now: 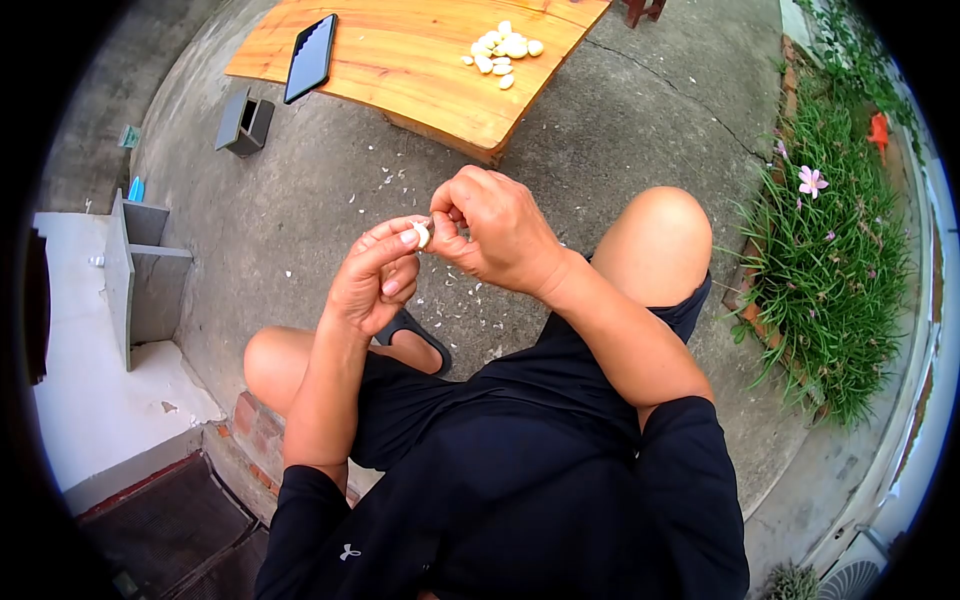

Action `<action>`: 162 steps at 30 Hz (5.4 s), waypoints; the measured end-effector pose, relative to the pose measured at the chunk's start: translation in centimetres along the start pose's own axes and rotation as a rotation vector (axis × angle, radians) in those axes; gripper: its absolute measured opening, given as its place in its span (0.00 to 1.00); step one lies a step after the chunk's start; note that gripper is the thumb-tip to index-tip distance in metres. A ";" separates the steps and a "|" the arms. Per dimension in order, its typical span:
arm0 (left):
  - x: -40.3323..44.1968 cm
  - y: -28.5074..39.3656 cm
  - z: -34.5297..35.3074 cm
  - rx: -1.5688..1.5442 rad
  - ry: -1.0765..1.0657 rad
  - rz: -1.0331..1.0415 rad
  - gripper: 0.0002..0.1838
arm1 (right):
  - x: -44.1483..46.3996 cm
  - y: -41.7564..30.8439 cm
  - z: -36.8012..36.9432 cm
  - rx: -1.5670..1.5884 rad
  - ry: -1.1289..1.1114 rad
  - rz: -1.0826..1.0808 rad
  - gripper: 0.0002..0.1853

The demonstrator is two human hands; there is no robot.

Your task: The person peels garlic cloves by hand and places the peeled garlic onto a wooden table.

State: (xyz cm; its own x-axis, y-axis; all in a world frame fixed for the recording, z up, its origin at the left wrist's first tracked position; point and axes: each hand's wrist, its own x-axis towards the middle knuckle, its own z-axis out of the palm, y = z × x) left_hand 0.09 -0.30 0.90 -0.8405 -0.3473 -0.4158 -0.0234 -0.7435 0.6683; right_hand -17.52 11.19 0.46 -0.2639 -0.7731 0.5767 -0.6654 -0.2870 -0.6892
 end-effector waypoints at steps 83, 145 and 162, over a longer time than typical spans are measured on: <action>0.4 -0.7 0.0 -0.137 0.050 0.051 0.20 | -0.3 -0.5 0.8 0.038 0.118 0.065 0.06; 0.6 -1.9 0.8 1.344 0.375 1.088 0.14 | -1.0 0.1 1.1 0.429 -0.059 0.526 0.08; 0.6 -2.5 0.6 1.108 0.334 0.879 0.15 | -1.1 -0.1 1.5 0.487 -0.089 0.677 0.06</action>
State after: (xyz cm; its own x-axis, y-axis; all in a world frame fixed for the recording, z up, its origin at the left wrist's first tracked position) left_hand -0.70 1.66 -0.65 -0.6446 -0.6784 0.3526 -0.1054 0.5356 0.8378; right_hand -16.16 11.20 -0.78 -0.4284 -0.9021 -0.0526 -0.0014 0.0589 -0.9983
